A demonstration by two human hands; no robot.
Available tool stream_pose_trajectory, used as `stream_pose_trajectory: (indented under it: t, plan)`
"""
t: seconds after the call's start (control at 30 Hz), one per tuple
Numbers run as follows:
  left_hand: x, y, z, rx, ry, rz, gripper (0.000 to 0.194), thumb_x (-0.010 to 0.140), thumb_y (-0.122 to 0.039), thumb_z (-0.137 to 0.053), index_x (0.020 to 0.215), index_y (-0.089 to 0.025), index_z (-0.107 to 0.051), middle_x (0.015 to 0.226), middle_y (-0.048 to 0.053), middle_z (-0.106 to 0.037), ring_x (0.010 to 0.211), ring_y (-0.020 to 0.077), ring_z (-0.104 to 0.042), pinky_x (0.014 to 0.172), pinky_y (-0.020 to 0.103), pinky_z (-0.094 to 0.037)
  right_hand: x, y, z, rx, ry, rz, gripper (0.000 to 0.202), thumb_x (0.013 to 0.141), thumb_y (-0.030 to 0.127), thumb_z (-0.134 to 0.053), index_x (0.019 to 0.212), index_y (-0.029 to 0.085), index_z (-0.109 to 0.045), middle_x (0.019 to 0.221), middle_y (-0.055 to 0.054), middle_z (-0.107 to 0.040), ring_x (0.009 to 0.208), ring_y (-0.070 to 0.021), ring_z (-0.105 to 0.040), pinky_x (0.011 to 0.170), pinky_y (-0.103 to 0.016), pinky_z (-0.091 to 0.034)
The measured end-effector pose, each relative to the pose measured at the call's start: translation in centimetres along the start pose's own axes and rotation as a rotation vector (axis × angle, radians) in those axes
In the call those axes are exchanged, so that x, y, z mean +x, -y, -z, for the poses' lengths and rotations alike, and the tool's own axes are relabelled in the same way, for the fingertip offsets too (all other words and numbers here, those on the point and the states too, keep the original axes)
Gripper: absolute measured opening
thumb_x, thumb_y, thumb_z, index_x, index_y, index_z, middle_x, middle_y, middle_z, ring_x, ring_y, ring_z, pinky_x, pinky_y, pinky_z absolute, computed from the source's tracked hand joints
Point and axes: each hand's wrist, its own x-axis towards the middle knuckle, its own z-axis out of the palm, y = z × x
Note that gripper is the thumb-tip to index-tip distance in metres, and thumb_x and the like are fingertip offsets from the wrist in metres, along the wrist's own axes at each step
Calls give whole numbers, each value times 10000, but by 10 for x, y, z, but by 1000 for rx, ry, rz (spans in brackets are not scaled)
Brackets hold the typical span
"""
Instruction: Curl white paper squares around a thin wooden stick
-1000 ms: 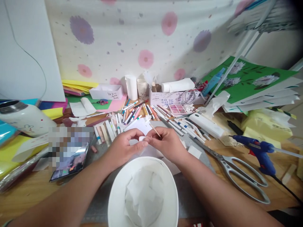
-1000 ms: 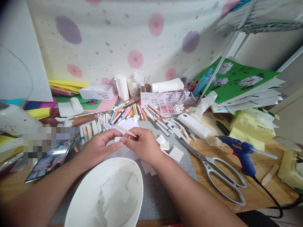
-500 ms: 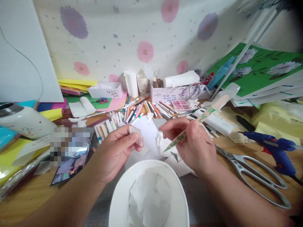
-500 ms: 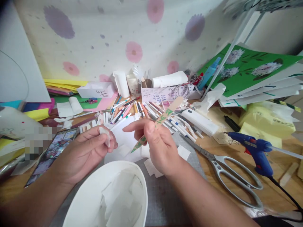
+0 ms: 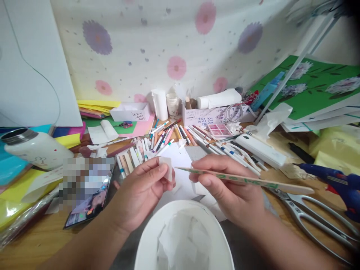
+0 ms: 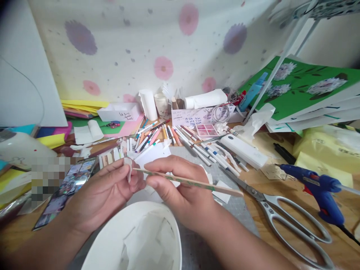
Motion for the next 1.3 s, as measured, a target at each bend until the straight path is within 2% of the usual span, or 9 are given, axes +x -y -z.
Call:
stream_pose_trajectory:
  t: [0.17,0.3,0.57,0.73,0.97,1.07,1.13,1.2,1.3]
  plan:
    - [0,0,2,-11,15,19,264,823,-320,-850,684,-147,-707,662,-2,-629,648,121,-583,666,230,-528,3,1,-3,17,35,89,119,903,119,-759,969,218,-772,868,-12,-820,781,-127,-760,734,-208,-590]
    - [0,2,4,-57,7,35,225,819,-306,-859,725,-147,-729,679,0,-647,651,111,-581,664,214,-537,6,1,-3,-6,61,154,124,896,85,-737,957,189,-768,851,-43,-823,768,-143,-756,734,-223,-594]
    - [0,0,2,-86,70,47,235,836,-296,-848,716,-138,-722,626,-5,-639,635,100,-593,668,184,-542,4,1,-3,-21,40,184,130,912,101,-721,983,202,-760,824,-47,-806,743,-162,-740,719,-269,-602]
    - [-1,-1,1,-85,63,59,212,831,-298,-853,740,-147,-737,641,-2,-651,653,104,-599,689,184,-544,5,0,-3,-27,46,192,94,901,79,-726,946,157,-754,802,-63,-782,722,-147,-712,689,-249,-579]
    - [-3,-1,1,-37,22,69,243,782,-338,-889,727,-159,-734,642,0,-634,641,114,-564,668,210,-505,5,0,-5,-22,61,225,106,910,85,-711,970,161,-751,806,-60,-783,726,-154,-717,688,-265,-588]
    - [-2,-1,2,68,-24,37,264,749,-385,-898,729,-182,-731,672,7,-636,667,149,-562,671,256,-485,5,2,-4,-23,64,211,119,909,98,-710,978,181,-759,799,-52,-789,715,-162,-725,681,-274,-597]
    - [-2,-3,3,215,-55,-49,277,759,-406,-878,697,-193,-712,670,5,-619,681,165,-550,680,274,-466,5,3,-2,-33,47,171,138,904,102,-706,968,210,-763,786,-39,-786,701,-168,-723,661,-285,-595]
    - [-3,-5,3,471,-82,-166,270,819,-397,-822,679,-202,-698,659,2,-605,677,171,-531,665,277,-431,5,3,-1,-49,18,151,140,895,106,-713,950,223,-765,773,-33,-775,694,-173,-712,653,-295,-591]
    - [-4,-9,2,891,-110,-394,196,866,-293,-750,694,-214,-696,704,10,-620,690,184,-541,662,293,-396,6,3,1,-88,18,164,97,890,135,-746,923,222,-773,823,-48,-771,775,-188,-727,723,-314,-615]
